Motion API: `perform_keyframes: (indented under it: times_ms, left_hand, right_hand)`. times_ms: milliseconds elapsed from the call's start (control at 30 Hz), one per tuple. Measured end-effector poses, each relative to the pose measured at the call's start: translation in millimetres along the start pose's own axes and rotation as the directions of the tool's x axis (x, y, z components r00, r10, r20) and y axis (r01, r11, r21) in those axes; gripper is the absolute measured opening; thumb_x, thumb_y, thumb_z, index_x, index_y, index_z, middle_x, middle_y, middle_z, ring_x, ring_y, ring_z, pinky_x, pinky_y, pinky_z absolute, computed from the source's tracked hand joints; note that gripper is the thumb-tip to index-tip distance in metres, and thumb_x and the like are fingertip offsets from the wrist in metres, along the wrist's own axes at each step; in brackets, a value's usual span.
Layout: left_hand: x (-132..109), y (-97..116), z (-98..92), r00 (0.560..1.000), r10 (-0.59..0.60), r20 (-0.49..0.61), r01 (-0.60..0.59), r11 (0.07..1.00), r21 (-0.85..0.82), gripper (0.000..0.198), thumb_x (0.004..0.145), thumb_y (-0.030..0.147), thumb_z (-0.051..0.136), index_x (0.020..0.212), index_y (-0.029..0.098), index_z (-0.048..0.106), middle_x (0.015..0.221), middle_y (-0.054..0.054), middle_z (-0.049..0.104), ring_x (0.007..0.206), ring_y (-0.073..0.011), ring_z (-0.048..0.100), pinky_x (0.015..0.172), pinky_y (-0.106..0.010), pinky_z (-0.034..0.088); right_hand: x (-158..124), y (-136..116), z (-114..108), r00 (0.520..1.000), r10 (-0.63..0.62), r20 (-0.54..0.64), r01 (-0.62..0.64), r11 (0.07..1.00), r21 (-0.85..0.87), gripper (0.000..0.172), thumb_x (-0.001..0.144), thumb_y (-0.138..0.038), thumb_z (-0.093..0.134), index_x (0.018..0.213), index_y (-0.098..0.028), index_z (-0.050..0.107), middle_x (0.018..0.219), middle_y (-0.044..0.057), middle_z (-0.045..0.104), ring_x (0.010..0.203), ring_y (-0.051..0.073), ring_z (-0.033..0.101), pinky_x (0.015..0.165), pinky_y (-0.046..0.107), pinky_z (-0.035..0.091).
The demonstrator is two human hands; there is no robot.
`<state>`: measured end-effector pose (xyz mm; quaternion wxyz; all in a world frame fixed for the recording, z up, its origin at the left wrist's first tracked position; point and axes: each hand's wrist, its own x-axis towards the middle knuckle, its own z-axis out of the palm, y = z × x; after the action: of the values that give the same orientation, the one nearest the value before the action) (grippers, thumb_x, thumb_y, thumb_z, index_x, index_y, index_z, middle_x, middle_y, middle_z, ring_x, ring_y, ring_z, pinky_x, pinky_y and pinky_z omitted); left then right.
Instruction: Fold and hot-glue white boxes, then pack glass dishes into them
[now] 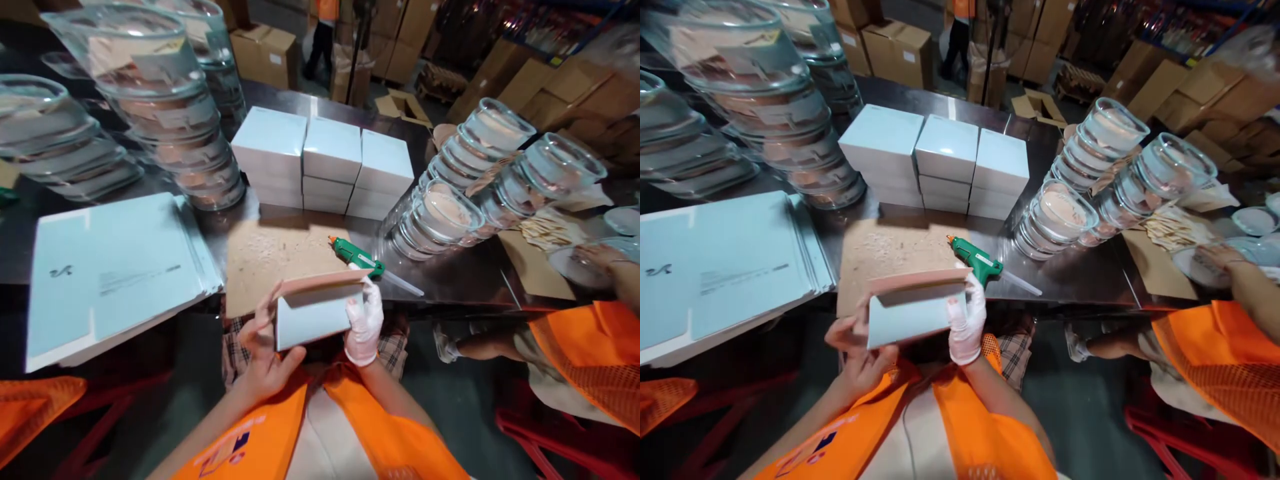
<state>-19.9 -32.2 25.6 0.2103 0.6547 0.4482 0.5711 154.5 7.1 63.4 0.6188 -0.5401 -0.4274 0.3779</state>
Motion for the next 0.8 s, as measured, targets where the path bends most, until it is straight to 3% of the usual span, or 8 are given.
perform_keyframes:
  times_ms: [100, 200, 300, 367, 433, 533, 633, 800]
  left_hand:
    - [1.7, -4.5, -17.3, 0.989, 0.086, 0.123, -0.096, 0.992, 0.077, 0.051, 0.092, 0.044, 0.075, 0.137, 0.033, 0.053, 0.138, -0.013, 0.065, 0.123, -0.0287, 0.071, 0.097, -0.042, 0.060]
    - [-3.9, -19.6, -35.6, 0.993, -0.045, 0.109, 0.024, 0.983, 0.184, 0.034, 0.084, 0.047, 0.083, 0.107, 0.023, 0.074, 0.115, -0.011, 0.074, 0.109, -0.0273, 0.076, 0.089, -0.035, 0.063]
    - [-8.9, -33.1, -44.0, 0.990, -0.130, -0.060, 0.138, 0.976, 0.168, 0.031, 0.084, 0.046, 0.083, 0.104, 0.023, 0.077, 0.102, -0.008, 0.077, 0.113, -0.0270, 0.074, 0.098, -0.037, 0.062]
    - [-8.3, -37.9, -44.5, 0.989, -0.130, -0.071, 0.139, 0.978, 0.154, 0.029, 0.086, 0.044, 0.082, 0.106, 0.023, 0.077, 0.101, -0.006, 0.078, 0.115, -0.0260, 0.074, 0.101, -0.037, 0.061]
    - [-5.6, -40.6, -43.0, 0.992, -0.119, -0.032, 0.123, 0.984, 0.130, 0.029, 0.088, 0.043, 0.081, 0.108, 0.024, 0.078, 0.104, -0.006, 0.079, 0.117, -0.0252, 0.072, 0.099, -0.035, 0.062]
    - [-2.9, -44.7, -39.3, 0.988, -0.150, -0.041, 0.152, 0.985, 0.076, 0.030, 0.089, 0.045, 0.079, 0.109, 0.022, 0.077, 0.109, -0.008, 0.078, 0.120, -0.0249, 0.071, 0.096, -0.034, 0.062]
    - [-1.6, -48.3, -34.0, 0.972, -0.208, -0.105, 0.214, 0.976, 0.040, 0.032, 0.089, 0.049, 0.078, 0.107, 0.022, 0.076, 0.108, -0.008, 0.076, 0.122, -0.0263, 0.068, 0.105, -0.038, 0.058]
    - [14.8, -37.4, -18.6, 0.955, -0.220, -0.198, 0.226, 0.974, 0.007, 0.031, 0.087, 0.050, 0.080, 0.104, 0.024, 0.076, 0.105, -0.006, 0.075, 0.115, -0.0255, 0.069, 0.104, -0.039, 0.056]
  right_hand:
    - [3.7, -2.1, -4.0, 0.999, -0.027, -0.020, 0.028, 0.999, 0.017, 0.058, 0.078, -0.037, 0.070, 0.132, -0.025, 0.051, 0.138, 0.013, 0.064, 0.125, 0.026, 0.066, 0.110, 0.042, 0.053]
    - [18.1, -4.9, -25.8, 0.996, 0.056, 0.074, -0.034, 0.963, -0.268, 0.041, 0.089, -0.046, 0.057, 0.123, -0.023, 0.055, 0.126, 0.013, 0.069, 0.111, 0.024, 0.069, 0.101, 0.039, 0.055]
    - [43.3, -11.1, -48.8, 0.984, 0.168, 0.063, -0.083, 0.737, -0.670, 0.041, 0.097, -0.059, 0.046, 0.095, -0.021, 0.063, 0.103, 0.014, 0.072, 0.106, 0.030, 0.069, 0.100, 0.043, 0.052]
    - [61.2, -12.5, -54.7, 0.964, 0.264, 0.015, -0.149, 0.588, -0.795, 0.043, 0.087, -0.065, 0.063, 0.083, -0.022, 0.061, 0.094, 0.014, 0.072, 0.106, 0.035, 0.069, 0.101, 0.047, 0.049]
    - [76.8, -9.0, -53.9, 0.930, 0.366, -0.042, -0.248, 0.539, -0.805, 0.041, 0.070, -0.054, 0.082, 0.077, -0.022, 0.058, 0.090, 0.014, 0.073, 0.106, 0.037, 0.070, 0.099, 0.048, 0.049]
    - [92.6, 0.7, -52.2, 0.888, 0.455, -0.060, -0.372, 0.638, -0.675, 0.033, 0.058, -0.035, 0.084, 0.074, -0.021, 0.059, 0.081, 0.009, 0.073, 0.096, 0.032, 0.071, 0.089, 0.041, 0.052]
    - [96.0, 5.3, -55.0, 0.880, 0.474, 0.007, -0.405, 0.759, -0.511, 0.028, 0.063, -0.043, 0.075, 0.072, -0.020, 0.060, 0.066, 0.005, 0.068, 0.068, 0.022, 0.066, 0.066, 0.033, 0.053]
    - [70.9, -7.5, -57.2, 0.951, 0.309, -0.011, -0.300, 0.911, -0.283, 0.039, 0.070, -0.058, 0.069, 0.084, -0.024, 0.054, 0.071, 0.002, 0.070, 0.061, 0.017, 0.064, 0.061, 0.031, 0.056]
